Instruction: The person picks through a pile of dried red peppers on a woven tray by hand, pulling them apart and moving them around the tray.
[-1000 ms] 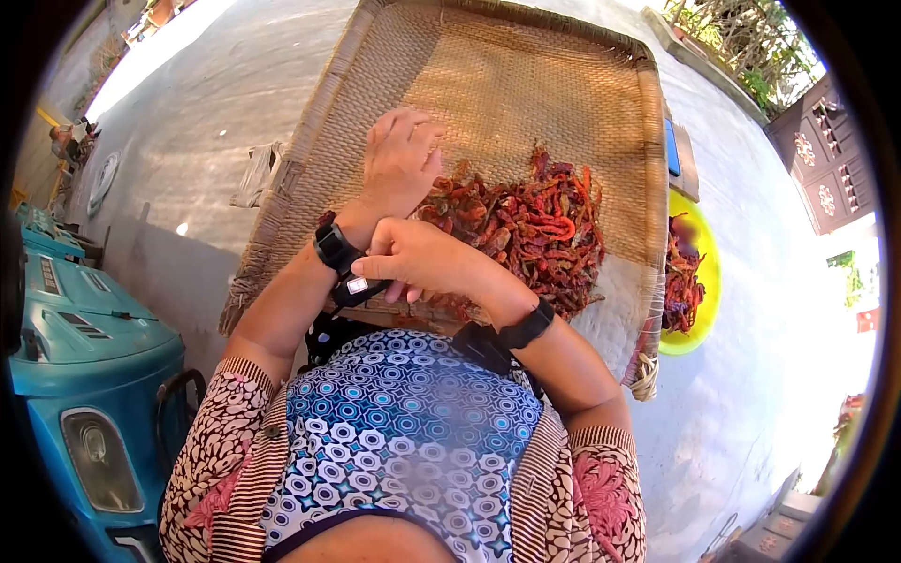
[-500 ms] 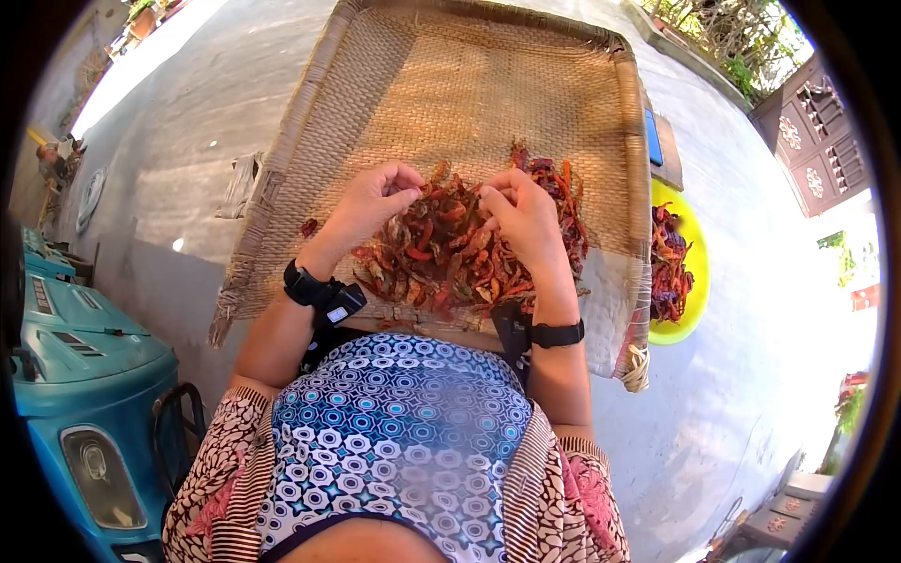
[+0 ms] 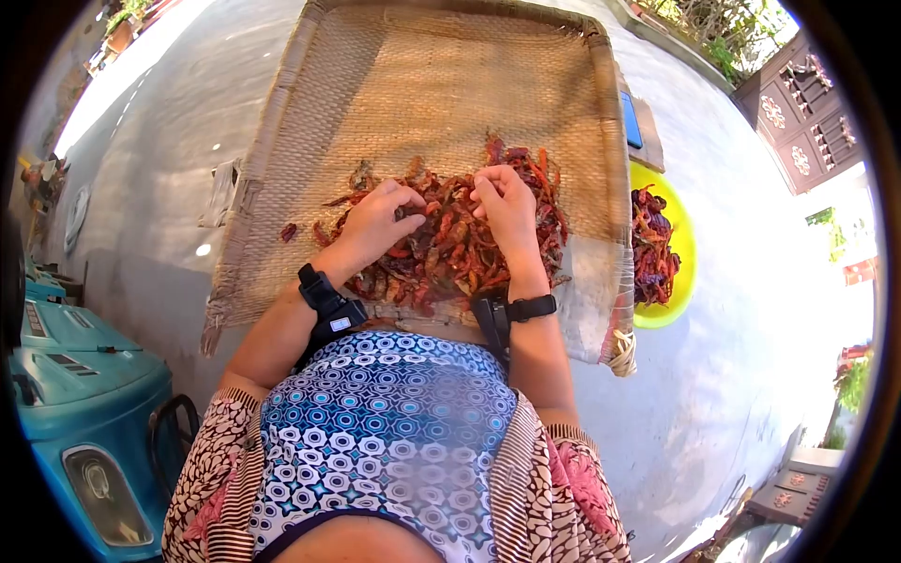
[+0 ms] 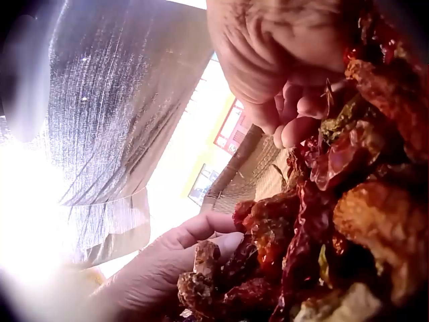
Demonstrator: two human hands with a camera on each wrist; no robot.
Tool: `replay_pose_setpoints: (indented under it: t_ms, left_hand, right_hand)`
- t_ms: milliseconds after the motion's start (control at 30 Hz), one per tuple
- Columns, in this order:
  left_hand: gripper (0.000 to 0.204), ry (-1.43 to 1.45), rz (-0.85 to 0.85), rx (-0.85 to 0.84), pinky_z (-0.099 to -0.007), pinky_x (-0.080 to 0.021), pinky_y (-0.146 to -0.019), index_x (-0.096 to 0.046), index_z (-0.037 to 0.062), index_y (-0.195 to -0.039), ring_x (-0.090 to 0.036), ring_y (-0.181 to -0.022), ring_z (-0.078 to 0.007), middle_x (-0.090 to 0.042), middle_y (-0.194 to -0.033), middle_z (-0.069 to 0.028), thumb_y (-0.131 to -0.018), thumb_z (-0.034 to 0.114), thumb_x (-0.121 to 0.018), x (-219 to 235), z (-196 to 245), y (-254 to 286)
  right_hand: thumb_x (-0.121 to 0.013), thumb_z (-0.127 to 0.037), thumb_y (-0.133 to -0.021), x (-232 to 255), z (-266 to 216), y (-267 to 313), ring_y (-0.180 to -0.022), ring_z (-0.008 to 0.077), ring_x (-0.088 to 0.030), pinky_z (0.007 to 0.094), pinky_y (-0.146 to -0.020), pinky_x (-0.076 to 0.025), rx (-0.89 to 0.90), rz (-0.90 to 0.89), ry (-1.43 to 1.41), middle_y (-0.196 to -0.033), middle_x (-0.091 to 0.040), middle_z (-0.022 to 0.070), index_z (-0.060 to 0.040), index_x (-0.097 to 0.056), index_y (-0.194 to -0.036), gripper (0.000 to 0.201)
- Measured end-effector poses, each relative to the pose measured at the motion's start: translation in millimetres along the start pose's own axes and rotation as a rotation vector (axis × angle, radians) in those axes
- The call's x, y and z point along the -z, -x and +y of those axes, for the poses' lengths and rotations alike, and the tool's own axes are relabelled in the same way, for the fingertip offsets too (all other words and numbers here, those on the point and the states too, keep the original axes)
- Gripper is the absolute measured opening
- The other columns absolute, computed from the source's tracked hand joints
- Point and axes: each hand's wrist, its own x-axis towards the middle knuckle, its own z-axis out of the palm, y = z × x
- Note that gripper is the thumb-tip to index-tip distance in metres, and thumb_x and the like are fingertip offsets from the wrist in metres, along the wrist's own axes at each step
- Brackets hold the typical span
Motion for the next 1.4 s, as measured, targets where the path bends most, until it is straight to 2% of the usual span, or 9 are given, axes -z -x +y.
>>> replay_pose_setpoints:
  t_ms: [333, 433, 733, 800, 967, 1067, 1200, 1267, 1400]
  left_hand:
    - [0.019, 0.088, 0.162, -0.189, -0.0303, -0.049, -0.072, -0.064, 0.0038, -0.111, -0.059, -0.082, -0.0185, -0.055, -0.098, -0.0065, -0.093, 0.009, -0.06, 1.3, -0.3, -1.3]
    - [0.02, 0.214, 0.039, -0.089, -0.0296, -0.048, -0.069, -0.063, 0.0031, -0.114, -0.058, -0.076, -0.0171, -0.054, -0.095, -0.0073, -0.096, 0.008, -0.056, 5.2, 8.8, -0.2]
    - [0.019, 0.259, 0.004, -0.14, -0.0274, -0.046, -0.061, -0.06, 0.0006, -0.113, -0.054, -0.068, -0.0129, -0.05, -0.089, -0.006, -0.099, 0.011, -0.052, 6.9, 19.5, -2.6]
    - [0.02, 0.405, -0.029, -0.113, -0.0246, -0.044, -0.058, -0.059, -0.0016, -0.112, -0.051, -0.065, -0.0097, -0.05, -0.09, -0.004, -0.1, 0.012, -0.051, 7.9, 22.1, -2.4]
    - [0.022, 0.72, -0.16, 0.149, -0.02, -0.04, -0.054, -0.058, 0.0019, -0.115, -0.048, -0.062, -0.0055, -0.049, -0.08, 0.0025, -0.102, 0.017, -0.049, 4.9, 24.5, -0.8]
    - [0.023, 0.838, -0.241, 0.163, -0.0186, -0.039, -0.053, -0.057, 0.004, -0.117, -0.047, -0.062, -0.004, -0.049, -0.077, 0.0047, -0.103, 0.02, -0.047, 8.7, 18.6, 0.5]
    - [0.029, 0.717, -0.193, 0.131, -0.0182, -0.038, -0.052, -0.058, 0.004, -0.119, -0.047, -0.061, -0.0036, -0.054, -0.082, 0.0029, -0.102, 0.026, -0.05, 12.6, 18.8, -3.0]
    - [0.026, 0.73, -0.016, 0.157, -0.0187, -0.041, -0.055, -0.06, 0.005, -0.118, -0.049, -0.062, -0.0041, -0.056, -0.083, 0.0021, -0.1, 0.024, -0.054, 18.2, 26.2, -2.7]
    - [0.016, 0.585, 0.151, 0.111, -0.0237, -0.047, -0.06, -0.062, 0.005, -0.109, -0.055, -0.073, -0.0092, -0.058, -0.088, -0.0009, -0.095, 0.012, -0.058, 11.4, -4.0, -4.1]
  right_hand:
    - [-0.057, -0.026, -0.097, 7.1, 0.8, -0.7, -0.057, 0.0067, -0.055, 0.0233, -0.052, -0.039, 0.0, 0.025, -0.03, -0.076, -0.063, 0.0004, -0.0063, -0.061, -0.101, 0.021]
    - [-0.059, -0.027, -0.097, 8.8, -3.3, 7.2, -0.057, 0.0053, -0.053, 0.0228, -0.052, -0.039, 0.101, 0.01, -0.052, -0.074, -0.062, -0.0006, -0.0063, -0.062, -0.1, 0.021]
    - [-0.074, -0.023, -0.087, 1.8, -26.7, 25.1, -0.068, 0.0048, -0.054, 0.0219, -0.062, -0.044, 0.246, -0.21, 0.091, -0.077, -0.063, -0.001, -0.0046, -0.065, -0.101, 0.025]
    - [-0.072, -0.019, -0.088, 0.5, -26.0, 25.4, -0.068, 0.0054, -0.056, 0.0228, -0.06, -0.046, 0.239, -0.285, 0.164, -0.081, -0.066, 0.0014, -0.0037, -0.064, -0.105, 0.024]
    - [-0.066, -0.014, -0.092, -1.7, -22.4, 25.7, -0.065, 0.005, -0.056, 0.0211, -0.057, -0.046, 0.09, -0.34, -0.071, -0.079, -0.064, -0.0003, -0.0027, -0.061, -0.102, 0.016]
    - [-0.065, -0.014, -0.093, -4.0, -26.0, 29.1, -0.064, 0.0052, -0.055, 0.0218, -0.055, -0.047, 0.059, -0.354, -0.012, -0.08, -0.063, 0.0001, -0.0022, -0.059, -0.102, 0.016]
    - [-0.064, -0.012, -0.092, -9.0, -32.5, 31.9, -0.06, 0.0069, -0.055, 0.0224, -0.054, -0.046, 0.105, -0.29, 0.05, -0.08, -0.062, 0.0019, -0.0004, -0.058, -0.101, 0.016]
    - [-0.063, -0.013, -0.092, -1.9, -35.1, 29.3, -0.059, 0.008, -0.056, 0.0219, -0.052, -0.044, 0.084, -0.215, 0.021, -0.081, -0.063, 0.0034, 0.0002, -0.057, -0.103, 0.018]
    - [-0.061, -0.018, -0.095, 35.9, -37.5, 16.5, -0.058, 0.0092, -0.057, 0.0234, -0.053, -0.046, 0.037, 0.184, -0.406, -0.089, -0.065, 0.0043, -0.0064, -0.058, -0.106, 0.016]
